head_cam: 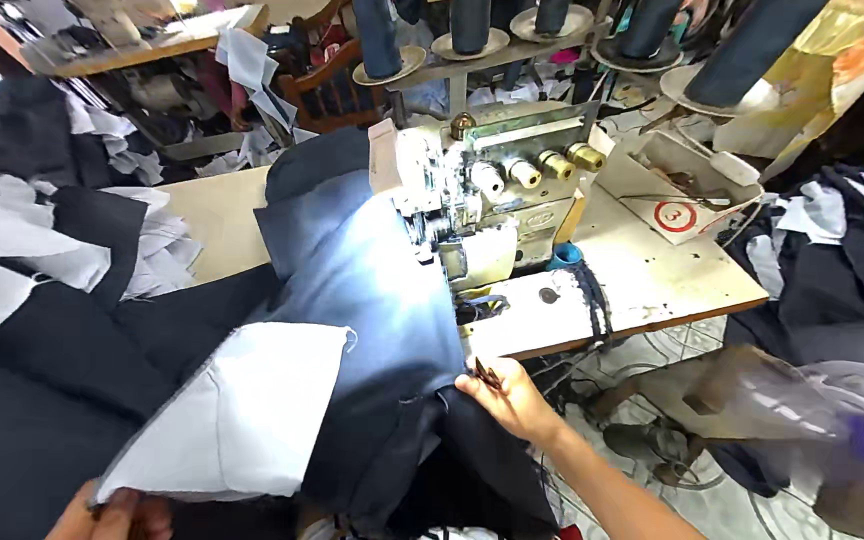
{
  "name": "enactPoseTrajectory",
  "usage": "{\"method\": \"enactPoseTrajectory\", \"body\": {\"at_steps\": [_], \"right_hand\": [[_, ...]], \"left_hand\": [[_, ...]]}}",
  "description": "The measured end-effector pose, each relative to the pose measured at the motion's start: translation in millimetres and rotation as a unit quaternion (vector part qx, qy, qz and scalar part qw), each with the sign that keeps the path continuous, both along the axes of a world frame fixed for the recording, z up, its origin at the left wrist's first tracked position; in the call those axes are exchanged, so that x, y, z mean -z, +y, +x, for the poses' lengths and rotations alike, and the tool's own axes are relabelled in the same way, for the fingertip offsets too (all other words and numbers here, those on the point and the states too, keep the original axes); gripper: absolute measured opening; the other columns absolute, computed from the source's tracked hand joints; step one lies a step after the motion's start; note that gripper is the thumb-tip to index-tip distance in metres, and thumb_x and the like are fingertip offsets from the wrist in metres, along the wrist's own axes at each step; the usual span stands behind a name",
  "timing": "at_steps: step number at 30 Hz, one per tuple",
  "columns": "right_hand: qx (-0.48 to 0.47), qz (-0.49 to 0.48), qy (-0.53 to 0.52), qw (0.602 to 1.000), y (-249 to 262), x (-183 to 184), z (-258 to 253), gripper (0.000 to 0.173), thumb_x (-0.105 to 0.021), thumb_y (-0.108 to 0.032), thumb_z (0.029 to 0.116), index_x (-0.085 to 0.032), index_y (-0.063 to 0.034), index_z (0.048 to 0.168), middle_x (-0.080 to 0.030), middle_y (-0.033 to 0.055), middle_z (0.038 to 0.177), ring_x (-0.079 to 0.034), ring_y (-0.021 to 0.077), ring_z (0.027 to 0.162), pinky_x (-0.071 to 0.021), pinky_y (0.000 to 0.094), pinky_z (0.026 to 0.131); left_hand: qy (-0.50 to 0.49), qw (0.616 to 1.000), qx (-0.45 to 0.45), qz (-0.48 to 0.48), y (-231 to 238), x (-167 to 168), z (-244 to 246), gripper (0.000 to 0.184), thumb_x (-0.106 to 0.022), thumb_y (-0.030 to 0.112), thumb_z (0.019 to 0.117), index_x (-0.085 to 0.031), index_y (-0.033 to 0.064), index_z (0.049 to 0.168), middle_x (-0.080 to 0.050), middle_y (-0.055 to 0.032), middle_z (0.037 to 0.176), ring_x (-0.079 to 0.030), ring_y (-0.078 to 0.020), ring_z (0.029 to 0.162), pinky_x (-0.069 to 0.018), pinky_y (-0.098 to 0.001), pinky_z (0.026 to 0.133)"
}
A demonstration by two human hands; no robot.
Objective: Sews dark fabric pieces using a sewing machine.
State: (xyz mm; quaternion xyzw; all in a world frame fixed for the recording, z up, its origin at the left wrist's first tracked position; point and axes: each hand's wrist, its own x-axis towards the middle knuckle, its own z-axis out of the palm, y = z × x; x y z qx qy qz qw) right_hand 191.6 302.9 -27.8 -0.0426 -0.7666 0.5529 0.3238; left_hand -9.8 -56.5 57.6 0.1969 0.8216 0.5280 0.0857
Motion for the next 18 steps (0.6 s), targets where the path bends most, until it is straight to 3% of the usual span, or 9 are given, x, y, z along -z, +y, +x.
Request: {"method": "enactPoseTrajectory", "body": {"at_steps": [4,8,11,12,13,15,16,18], "right_hand": [[0.040,0.010,0.004,0.999,13,-17,-29,0.020,-0.057,-0.012,0.0992,-0.065,0.0008,0.085,-0.056,-0.0027,0.071,-0.050,-0.0057,0.067,-0.0421,0.0116,0.065],[0.117,-0.044,-0.023,0.992,16,-29,-56,0.021,-0.062,-0.012,0.0962,-0.061,-0.0064,0.076,-0.048,-0.0081,0.062,-0.044,-0.0054,0.056,-0.0377,0.0128,0.056],[0.165,-0.081,0.000,0.983,17,-29,-72,0.022,-0.064,-0.010,0.0941,-0.057,-0.0093,0.073,-0.043,-0.0083,0.057,-0.040,-0.0024,0.050,-0.0358,0.0159,0.050],[0.180,-0.095,0.007,0.979,16,-29,-75,0.022,-0.065,-0.010,0.0943,-0.057,-0.0104,0.074,-0.044,-0.0086,0.058,-0.041,-0.0023,0.050,-0.0363,0.0161,0.050],[0.195,-0.112,0.012,0.974,15,-30,-77,0.019,-0.066,-0.010,0.0945,-0.059,-0.0102,0.077,-0.046,-0.0087,0.059,-0.043,-0.0025,0.051,-0.0386,0.0161,0.050],[0.221,-0.137,0.026,0.965,10,-31,-83,0.017,-0.067,-0.010,0.0945,-0.061,-0.0114,0.079,-0.048,-0.0092,0.061,-0.044,-0.0024,0.051,-0.0397,0.0161,0.050],[0.230,-0.151,0.038,0.961,7,-31,-85,0.016,-0.068,-0.010,0.0943,-0.062,-0.0116,0.080,-0.049,-0.0093,0.060,-0.044,-0.0023,0.051,-0.0399,0.0159,0.050],[0.235,-0.185,0.051,0.953,2,-29,-89,0.011,-0.068,-0.009,0.0933,-0.064,-0.0111,0.083,-0.051,-0.0089,0.060,-0.046,-0.0016,0.050,-0.0416,0.0168,0.049]], "left_hand": [[0.035,0.999,0.000,-0.020,21,-29,-37,0.020,-0.032,0.017,0.1103,-0.050,0.0082,0.115,-0.069,0.0155,0.077,-0.066,0.0014,0.064,-0.0583,-0.0193,0.061],[0.172,0.977,0.125,0.013,14,-26,-132,0.027,-0.042,0.023,0.1111,-0.058,0.0038,0.123,-0.073,0.0081,0.088,-0.067,0.0009,0.068,-0.0574,-0.0191,0.059],[0.206,0.973,0.026,-0.105,65,-67,-160,0.038,-0.039,0.035,0.1108,-0.058,0.0044,0.123,-0.069,0.0015,0.088,-0.066,-0.0012,0.068,-0.0583,-0.0248,0.064],[0.220,0.963,0.008,-0.155,89,-87,-165,0.044,-0.035,0.037,0.1113,-0.055,0.0019,0.128,-0.069,-0.0070,0.094,-0.067,-0.0090,0.073,-0.0587,-0.0334,0.070],[0.255,0.949,0.007,-0.186,115,-108,-169,0.048,-0.033,0.035,0.1114,-0.053,-0.0037,0.132,-0.069,-0.0208,0.102,-0.069,-0.0239,0.081,-0.0576,-0.0484,0.077],[0.388,0.897,0.015,-0.209,160,-140,-189,0.050,-0.030,0.032,0.1106,-0.052,-0.0098,0.129,-0.062,-0.0392,0.110,-0.065,-0.0543,0.099,-0.0465,-0.0746,0.084],[0.441,0.873,0.019,-0.207,185,-157,-191,0.050,-0.029,0.029,0.1108,-0.050,-0.0129,0.128,-0.058,-0.0450,0.114,-0.058,-0.0641,0.106,-0.0398,-0.0799,0.087],[0.478,0.856,0.031,-0.196,228,-185,-187,0.054,-0.030,0.032,0.1114,-0.047,-0.0126,0.135,-0.056,-0.0457,0.122,-0.055,-0.0648,0.116,-0.0375,-0.0774,0.097]]}}
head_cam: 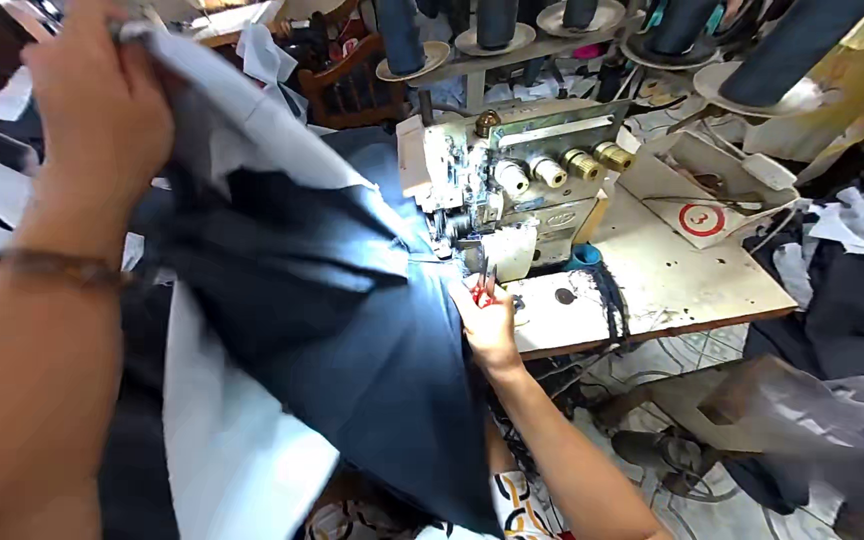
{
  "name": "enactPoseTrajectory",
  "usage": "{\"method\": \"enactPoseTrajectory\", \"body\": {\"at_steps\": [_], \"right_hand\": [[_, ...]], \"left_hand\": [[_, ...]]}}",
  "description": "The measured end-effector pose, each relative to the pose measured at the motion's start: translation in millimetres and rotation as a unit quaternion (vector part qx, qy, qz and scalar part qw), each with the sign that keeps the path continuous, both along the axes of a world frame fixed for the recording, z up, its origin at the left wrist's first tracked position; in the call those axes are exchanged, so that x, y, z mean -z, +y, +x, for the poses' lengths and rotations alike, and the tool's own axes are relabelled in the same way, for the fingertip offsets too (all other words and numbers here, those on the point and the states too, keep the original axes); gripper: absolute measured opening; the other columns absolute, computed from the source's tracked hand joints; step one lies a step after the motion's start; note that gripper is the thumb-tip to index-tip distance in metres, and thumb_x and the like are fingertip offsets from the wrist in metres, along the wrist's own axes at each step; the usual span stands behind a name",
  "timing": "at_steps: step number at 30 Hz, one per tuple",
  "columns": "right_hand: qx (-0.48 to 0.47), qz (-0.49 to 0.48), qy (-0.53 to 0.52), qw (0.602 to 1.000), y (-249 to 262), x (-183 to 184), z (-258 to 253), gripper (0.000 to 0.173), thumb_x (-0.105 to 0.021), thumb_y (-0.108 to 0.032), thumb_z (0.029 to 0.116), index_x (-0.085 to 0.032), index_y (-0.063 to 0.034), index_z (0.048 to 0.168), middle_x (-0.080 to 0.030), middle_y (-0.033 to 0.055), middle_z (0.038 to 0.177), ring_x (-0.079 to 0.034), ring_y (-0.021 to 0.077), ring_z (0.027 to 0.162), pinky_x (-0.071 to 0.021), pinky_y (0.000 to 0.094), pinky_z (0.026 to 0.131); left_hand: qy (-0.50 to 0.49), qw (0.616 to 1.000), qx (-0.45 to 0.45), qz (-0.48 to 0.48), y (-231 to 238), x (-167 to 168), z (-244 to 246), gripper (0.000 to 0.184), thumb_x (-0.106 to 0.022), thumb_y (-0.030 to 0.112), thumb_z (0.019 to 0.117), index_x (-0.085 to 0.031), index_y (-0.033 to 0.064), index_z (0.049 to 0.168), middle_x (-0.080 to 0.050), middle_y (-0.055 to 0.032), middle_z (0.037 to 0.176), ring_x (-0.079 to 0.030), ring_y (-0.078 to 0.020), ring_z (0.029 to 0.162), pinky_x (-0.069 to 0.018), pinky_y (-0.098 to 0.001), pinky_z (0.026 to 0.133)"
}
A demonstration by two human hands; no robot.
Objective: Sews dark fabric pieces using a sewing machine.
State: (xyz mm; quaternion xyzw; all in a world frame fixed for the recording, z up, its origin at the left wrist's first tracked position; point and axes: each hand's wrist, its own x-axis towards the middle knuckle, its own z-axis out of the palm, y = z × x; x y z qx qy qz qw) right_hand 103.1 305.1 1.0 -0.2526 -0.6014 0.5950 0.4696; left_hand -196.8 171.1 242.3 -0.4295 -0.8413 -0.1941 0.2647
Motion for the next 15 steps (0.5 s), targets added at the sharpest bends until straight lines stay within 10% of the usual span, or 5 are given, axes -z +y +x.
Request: {"method": "enactPoseTrajectory", "body": {"at_steps": [4,7,10,13,15], "right_hand": [[-0.026,-0.009,0.026,0.999,-3,4,2,0.007,-0.070,-0.006,0.0911,-0.064,-0.0087,0.087,-0.054,-0.0075,0.061,-0.049,-0.0007,0.048,-0.0449,0.0170,0.046],[-0.093,0.047,0.017,0.994,-7,7,23,0.004,-0.068,-0.007,0.0913,-0.064,-0.0065,0.091,-0.053,-0.0074,0.065,-0.048,-0.0021,0.053,-0.0433,0.0149,0.050],[-0.155,0.076,-0.017,0.985,-13,13,47,0.006,-0.066,-0.010,0.0909,-0.062,-0.0069,0.088,-0.051,-0.0094,0.066,-0.044,-0.0053,0.055,-0.0385,0.0123,0.052],[-0.178,0.041,-0.026,0.983,-19,20,55,0.008,-0.066,-0.011,0.0915,-0.060,-0.0060,0.094,-0.052,-0.0076,0.068,-0.047,-0.0033,0.054,-0.0423,0.0135,0.052],[-0.168,0.018,-0.031,0.985,-23,17,57,0.011,-0.066,-0.011,0.0921,-0.060,-0.0063,0.101,-0.053,-0.0057,0.070,-0.049,-0.0005,0.053,-0.0454,0.0162,0.051]], "left_hand": [[-0.108,0.982,0.152,-0.032,9,-12,80,0.069,-0.051,0.038,0.1053,-0.026,-0.0045,0.153,-0.056,-0.0288,0.138,-0.061,-0.0348,0.125,-0.0495,-0.0519,0.103],[-0.332,0.838,0.393,-0.183,-73,91,178,0.038,-0.055,0.039,0.1031,-0.060,0.0166,0.133,-0.068,0.0025,0.118,-0.065,-0.0050,0.105,-0.0567,-0.0289,0.091],[-0.538,0.672,0.191,-0.472,-133,232,209,0.055,-0.063,0.041,0.1013,-0.061,-0.0001,0.138,-0.071,-0.0260,0.116,-0.069,-0.0440,0.109,-0.0499,-0.0661,0.098],[-0.588,0.763,-0.002,-0.268,-154,310,210,0.064,-0.066,0.041,0.0989,-0.057,-0.0134,0.133,-0.063,-0.0351,0.125,-0.059,-0.0468,0.124,-0.0421,-0.0635,0.108],[-0.633,0.771,0.011,-0.074,-140,302,224,0.045,-0.055,0.027,0.1042,-0.057,-0.0095,0.130,-0.067,-0.0198,0.121,-0.064,-0.0219,0.116,-0.0497,-0.0417,0.104]]}}
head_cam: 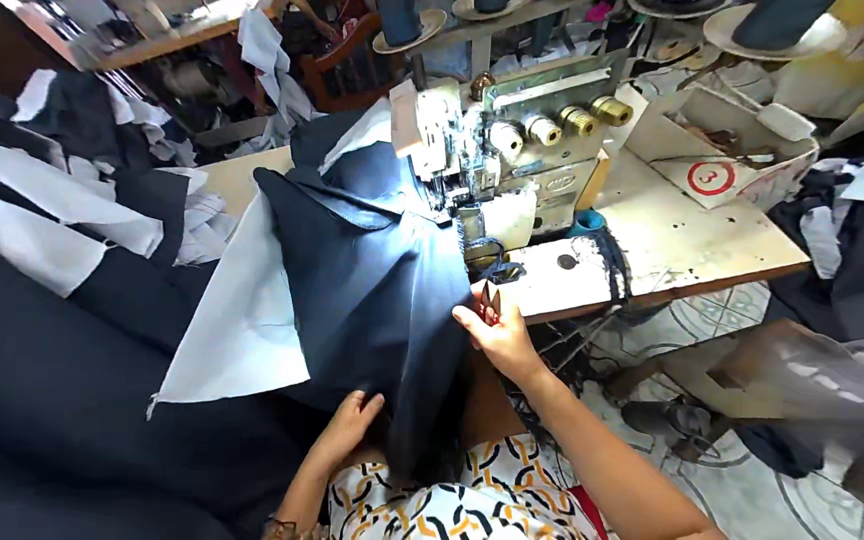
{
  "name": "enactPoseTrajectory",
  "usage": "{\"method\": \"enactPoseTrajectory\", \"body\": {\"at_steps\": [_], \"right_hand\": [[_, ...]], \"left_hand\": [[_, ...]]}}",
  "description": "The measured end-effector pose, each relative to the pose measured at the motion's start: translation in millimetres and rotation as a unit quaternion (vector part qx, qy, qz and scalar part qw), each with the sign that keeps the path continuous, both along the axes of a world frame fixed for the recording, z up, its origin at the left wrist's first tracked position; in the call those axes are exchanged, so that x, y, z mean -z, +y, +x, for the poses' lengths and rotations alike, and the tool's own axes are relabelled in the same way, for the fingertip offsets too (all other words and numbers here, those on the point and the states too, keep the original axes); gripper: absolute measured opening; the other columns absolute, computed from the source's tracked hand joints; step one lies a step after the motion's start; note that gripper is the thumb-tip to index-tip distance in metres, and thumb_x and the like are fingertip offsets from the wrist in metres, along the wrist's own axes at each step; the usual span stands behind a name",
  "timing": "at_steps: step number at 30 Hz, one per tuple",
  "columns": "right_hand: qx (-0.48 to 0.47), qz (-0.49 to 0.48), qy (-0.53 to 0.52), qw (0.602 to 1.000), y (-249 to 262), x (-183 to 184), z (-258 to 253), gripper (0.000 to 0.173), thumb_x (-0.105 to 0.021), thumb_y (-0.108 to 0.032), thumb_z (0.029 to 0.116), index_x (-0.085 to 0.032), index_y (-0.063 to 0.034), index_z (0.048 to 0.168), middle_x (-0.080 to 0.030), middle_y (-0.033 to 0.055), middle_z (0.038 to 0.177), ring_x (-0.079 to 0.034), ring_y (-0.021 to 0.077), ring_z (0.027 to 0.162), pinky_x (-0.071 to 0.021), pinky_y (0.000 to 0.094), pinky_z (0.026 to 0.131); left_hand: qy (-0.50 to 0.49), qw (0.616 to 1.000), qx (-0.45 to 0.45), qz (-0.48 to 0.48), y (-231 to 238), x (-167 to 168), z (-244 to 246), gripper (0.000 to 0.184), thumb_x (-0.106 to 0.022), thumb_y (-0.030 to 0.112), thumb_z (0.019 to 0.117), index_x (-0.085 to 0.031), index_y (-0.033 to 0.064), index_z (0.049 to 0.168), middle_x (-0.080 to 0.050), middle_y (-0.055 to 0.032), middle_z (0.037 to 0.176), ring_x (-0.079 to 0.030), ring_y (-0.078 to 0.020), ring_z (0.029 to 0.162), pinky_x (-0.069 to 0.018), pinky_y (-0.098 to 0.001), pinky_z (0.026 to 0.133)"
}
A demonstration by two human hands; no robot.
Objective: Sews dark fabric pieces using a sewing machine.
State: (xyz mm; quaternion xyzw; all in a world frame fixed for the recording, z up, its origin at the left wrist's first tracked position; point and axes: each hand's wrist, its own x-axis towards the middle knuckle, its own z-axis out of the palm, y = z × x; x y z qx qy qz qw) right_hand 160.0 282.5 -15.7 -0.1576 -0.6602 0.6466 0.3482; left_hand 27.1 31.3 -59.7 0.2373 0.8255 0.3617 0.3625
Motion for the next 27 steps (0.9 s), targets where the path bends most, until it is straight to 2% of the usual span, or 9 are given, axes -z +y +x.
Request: {"method": "enactPoseTrajectory", "body": {"at_steps": [1,4,7,8,11,15,18,22,27], "right_hand": [[0.000,-0.010,-0.002,1.000,0,-3,2,0.012,-0.065,-0.011,0.0930,-0.060,-0.0076,0.104,-0.054,-0.0052,0.070,-0.050,0.0006,0.052,-0.0454,0.0173,0.050],[-0.030,-0.049,0.011,0.998,-2,-12,6,0.010,-0.064,-0.009,0.0942,-0.059,-0.0110,0.102,-0.055,-0.0067,0.065,-0.049,0.0003,0.048,-0.0447,0.0166,0.047],[-0.086,-0.058,0.007,0.995,-9,-10,0,0.007,-0.065,-0.008,0.0947,-0.062,-0.0051,0.100,-0.058,-0.0040,0.068,-0.049,0.0011,0.050,-0.0443,0.0182,0.047],[-0.100,-0.057,-0.012,0.993,-14,-9,-5,0.009,-0.066,-0.010,0.0951,-0.063,-0.0028,0.100,-0.058,-0.0030,0.070,-0.049,0.0012,0.052,-0.0445,0.0188,0.049],[-0.124,-0.089,-0.056,0.987,-30,-12,-12,0.014,-0.067,-0.016,0.0969,-0.066,-0.0022,0.099,-0.061,-0.0040,0.072,-0.052,-0.0015,0.056,-0.0452,0.0168,0.052],[-0.135,-0.030,-0.023,0.990,-36,-13,15,0.012,-0.065,-0.016,0.0959,-0.060,-0.0091,0.087,-0.052,-0.0117,0.065,-0.045,-0.0059,0.052,-0.0412,0.0132,0.051],[-0.103,0.010,-0.046,0.994,-18,-14,19,0.018,-0.071,-0.017,0.0924,-0.063,-0.0017,0.094,-0.055,-0.0063,0.066,-0.047,-0.0030,0.053,-0.0429,0.0155,0.052],[-0.105,-0.112,-0.096,0.984,-10,-14,3,0.013,-0.074,-0.014,0.0912,-0.064,-0.0066,0.094,-0.056,-0.0045,0.061,-0.046,0.0014,0.046,-0.0415,0.0185,0.045],[-0.123,-0.077,-0.087,0.985,-62,19,47,0.023,-0.066,-0.021,0.0950,-0.060,-0.0094,0.076,-0.050,-0.0109,0.058,-0.047,-0.0028,0.049,-0.0430,0.0184,0.049]], "left_hand": [[-0.020,0.996,-0.044,0.074,8,-12,6,0.038,-0.049,0.025,0.1061,-0.059,-0.0069,0.125,-0.070,-0.0095,0.111,-0.067,-0.0098,0.104,-0.0549,-0.0323,0.095],[-0.034,0.935,-0.233,0.264,21,-82,-2,0.042,-0.026,0.032,0.1131,-0.052,0.0021,0.129,-0.070,0.0016,0.102,-0.069,-0.0042,0.093,-0.0600,-0.0292,0.084],[0.043,0.899,-0.258,0.353,10,-118,-40,0.056,-0.014,0.046,0.1111,-0.038,0.0100,0.145,-0.065,0.0024,0.123,-0.064,-0.0053,0.113,-0.0557,-0.0324,0.098],[0.098,0.923,-0.210,0.308,3,-117,-45,0.055,-0.021,0.043,0.1114,-0.033,0.0030,0.148,-0.061,-0.0003,0.127,-0.061,-0.0042,0.116,-0.0531,-0.0305,0.101],[0.233,0.942,-0.151,0.190,-4,-106,-39,0.044,-0.060,0.027,0.0986,-0.057,-0.0100,0.122,-0.069,-0.0044,0.104,-0.066,0.0009,0.093,-0.0566,-0.0241,0.088],[0.184,0.923,-0.239,0.240,-27,-110,-41,0.031,-0.047,0.020,0.1081,-0.051,-0.0025,0.128,-0.068,0.0066,0.102,-0.068,0.0049,0.091,-0.0589,-0.0200,0.086],[0.101,0.944,-0.209,0.236,-28,-101,-32,0.028,-0.044,0.021,0.1079,-0.050,0.0025,0.128,-0.070,0.0101,0.097,-0.070,0.0030,0.087,-0.0612,-0.0209,0.082],[0.085,0.942,-0.190,0.265,-17,-94,-31,0.050,-0.061,0.024,0.0972,-0.041,-0.0019,0.134,-0.067,0.0071,0.105,-0.069,0.0025,0.092,-0.0600,-0.0202,0.084],[0.049,0.934,-0.189,0.301,-29,-94,-36,0.069,-0.060,0.034,0.0982,-0.023,0.0034,0.148,-0.061,0.0069,0.119,-0.065,0.0009,0.105,-0.0583,-0.0222,0.091]]}}
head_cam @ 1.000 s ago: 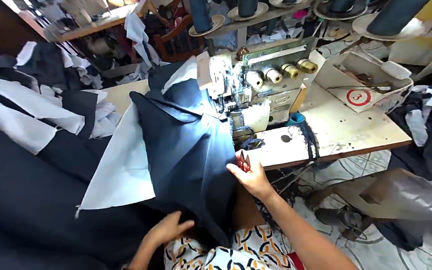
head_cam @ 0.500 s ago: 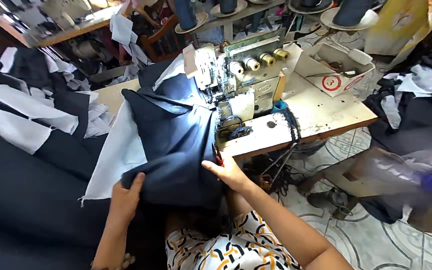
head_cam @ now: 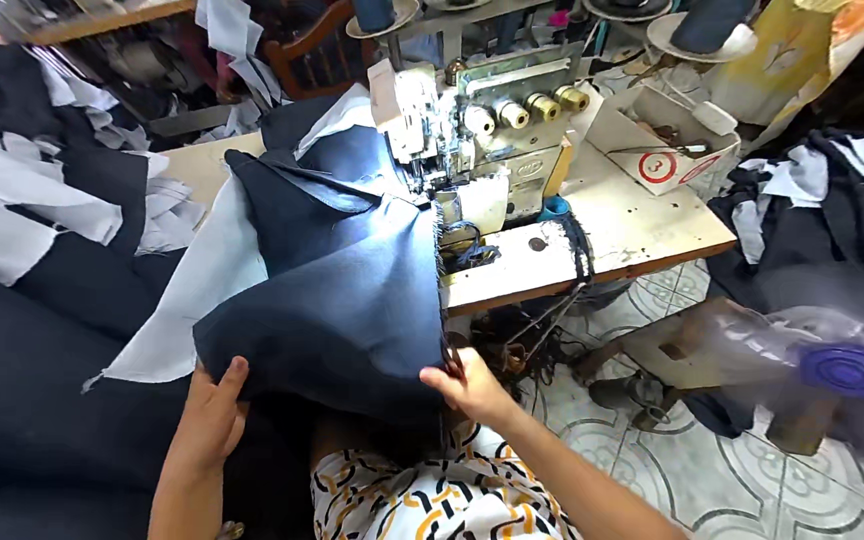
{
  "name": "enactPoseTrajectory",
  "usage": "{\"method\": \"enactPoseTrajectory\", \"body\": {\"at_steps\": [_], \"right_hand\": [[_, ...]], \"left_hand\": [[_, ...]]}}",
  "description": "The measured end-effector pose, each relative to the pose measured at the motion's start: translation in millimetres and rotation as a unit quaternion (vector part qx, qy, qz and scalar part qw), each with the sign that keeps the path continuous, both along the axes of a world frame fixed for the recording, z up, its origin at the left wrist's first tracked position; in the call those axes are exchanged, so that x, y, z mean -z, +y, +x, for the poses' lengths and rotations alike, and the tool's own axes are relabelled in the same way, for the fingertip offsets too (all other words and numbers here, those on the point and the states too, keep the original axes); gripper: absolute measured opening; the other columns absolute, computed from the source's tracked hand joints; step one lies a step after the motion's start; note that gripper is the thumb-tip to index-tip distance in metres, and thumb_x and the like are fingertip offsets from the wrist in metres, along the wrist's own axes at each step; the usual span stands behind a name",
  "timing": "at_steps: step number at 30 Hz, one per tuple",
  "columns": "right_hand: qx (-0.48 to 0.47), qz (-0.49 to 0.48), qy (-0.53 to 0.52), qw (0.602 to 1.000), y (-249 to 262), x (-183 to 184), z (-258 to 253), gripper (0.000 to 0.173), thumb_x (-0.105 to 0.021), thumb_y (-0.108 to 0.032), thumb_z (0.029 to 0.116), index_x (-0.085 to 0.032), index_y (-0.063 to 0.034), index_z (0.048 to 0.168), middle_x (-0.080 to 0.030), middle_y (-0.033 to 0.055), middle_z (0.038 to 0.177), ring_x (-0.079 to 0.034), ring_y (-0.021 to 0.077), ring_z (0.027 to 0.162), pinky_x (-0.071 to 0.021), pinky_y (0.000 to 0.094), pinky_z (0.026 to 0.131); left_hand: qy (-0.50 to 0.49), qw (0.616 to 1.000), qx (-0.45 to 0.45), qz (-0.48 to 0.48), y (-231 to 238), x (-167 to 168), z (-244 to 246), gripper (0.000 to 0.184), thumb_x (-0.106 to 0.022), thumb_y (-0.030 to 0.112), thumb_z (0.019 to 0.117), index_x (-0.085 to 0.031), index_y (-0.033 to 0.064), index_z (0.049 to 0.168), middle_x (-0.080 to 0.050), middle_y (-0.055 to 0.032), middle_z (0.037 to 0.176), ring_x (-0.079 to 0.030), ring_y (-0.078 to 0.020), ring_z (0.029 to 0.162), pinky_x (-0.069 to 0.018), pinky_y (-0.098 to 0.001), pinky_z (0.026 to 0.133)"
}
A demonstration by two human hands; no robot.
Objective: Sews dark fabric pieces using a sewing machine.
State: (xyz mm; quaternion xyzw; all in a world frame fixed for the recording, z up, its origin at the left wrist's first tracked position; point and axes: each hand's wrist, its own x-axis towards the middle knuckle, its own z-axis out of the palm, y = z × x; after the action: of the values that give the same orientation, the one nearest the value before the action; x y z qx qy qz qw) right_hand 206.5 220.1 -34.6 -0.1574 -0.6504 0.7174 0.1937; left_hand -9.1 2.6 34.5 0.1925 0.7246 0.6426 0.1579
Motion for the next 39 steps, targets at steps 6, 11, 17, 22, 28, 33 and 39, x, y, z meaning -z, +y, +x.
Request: {"method": "enactPoseTrajectory", "body": {"at_steps": [6,11,17,22,28,33,39], "right_hand": [[0.069,0.054,0.050,0.995,-29,-6,67,0.030,-0.063,-0.035,0.1008,-0.065,-0.0112,0.083,-0.058,-0.0102,0.071,-0.052,-0.0081,0.061,-0.0473,0.0117,0.057],[0.101,-0.034,-0.001,0.994,-23,14,57,0.021,-0.064,-0.031,0.0984,-0.063,-0.0172,0.083,-0.053,-0.0140,0.062,-0.049,-0.0050,0.050,-0.0449,0.0147,0.049],[0.134,-0.061,0.014,0.989,5,15,11,0.026,-0.059,-0.025,0.1007,-0.054,-0.0209,0.075,-0.046,-0.0143,0.054,-0.046,-0.0020,0.045,-0.0433,0.0177,0.046],[0.164,-0.062,0.041,0.984,33,0,-27,0.028,-0.054,-0.013,0.1015,-0.052,-0.0175,0.074,-0.045,-0.0127,0.053,-0.043,-0.0007,0.042,-0.0419,0.0185,0.043],[0.175,-0.055,0.037,0.982,62,-25,-68,0.030,-0.054,-0.007,0.1031,-0.051,-0.0122,0.074,-0.045,-0.0080,0.051,-0.044,0.0019,0.040,-0.0430,0.0189,0.043],[0.193,-0.007,0.029,0.981,74,-27,-92,0.030,-0.055,-0.014,0.1054,-0.051,-0.0106,0.076,-0.045,-0.0058,0.050,-0.045,0.0041,0.040,-0.0435,0.0216,0.043],[0.166,-0.001,0.042,0.985,38,-10,-49,0.019,-0.062,-0.018,0.0979,-0.054,-0.0119,0.081,-0.047,-0.0079,0.056,-0.046,0.0036,0.044,-0.0450,0.0227,0.046]], "left_hand": [[-0.020,0.997,0.003,0.069,12,11,5,0.057,-0.058,0.020,0.0983,-0.025,0.0097,0.144,-0.066,0.0117,0.114,-0.070,-0.0017,0.097,-0.0621,-0.0232,0.083],[0.075,0.996,0.013,0.042,32,16,-19,0.108,-0.076,0.032,0.0844,-0.003,0.0000,0.157,-0.045,-0.0026,0.147,-0.055,-0.0010,0.127,-0.0510,-0.0209,0.103],[0.147,0.989,0.025,0.019,68,6,-66,0.094,-0.069,0.017,0.0905,-0.006,0.0081,0.160,-0.041,-0.0052,0.154,-0.050,-0.0080,0.135,-0.0473,-0.0308,0.110],[0.164,0.986,0.030,-0.002,96,-10,-100,0.089,-0.069,0.008,0.0920,-0.012,0.0085,0.160,-0.041,-0.0086,0.155,-0.048,-0.0113,0.138,-0.0446,-0.0325,0.113],[0.265,0.959,0.020,-0.103,131,-32,-151,0.094,-0.075,0.011,0.0898,-0.014,0.0007,0.160,-0.036,-0.0217,0.159,-0.041,-0.0231,0.146,-0.0354,-0.0395,0.121],[0.405,0.858,0.083,-0.305,161,-53,-173,0.079,-0.061,0.019,0.1019,-0.014,-0.0057,0.160,-0.029,-0.0334,0.161,-0.034,-0.0485,0.148,-0.0276,-0.0631,0.120],[0.500,0.742,0.132,-0.427,154,-107,-51,0.034,-0.061,0.023,0.1022,-0.067,-0.0029,0.123,-0.067,-0.0318,0.115,-0.065,-0.0523,0.106,-0.0498,-0.0708,0.085]]}}
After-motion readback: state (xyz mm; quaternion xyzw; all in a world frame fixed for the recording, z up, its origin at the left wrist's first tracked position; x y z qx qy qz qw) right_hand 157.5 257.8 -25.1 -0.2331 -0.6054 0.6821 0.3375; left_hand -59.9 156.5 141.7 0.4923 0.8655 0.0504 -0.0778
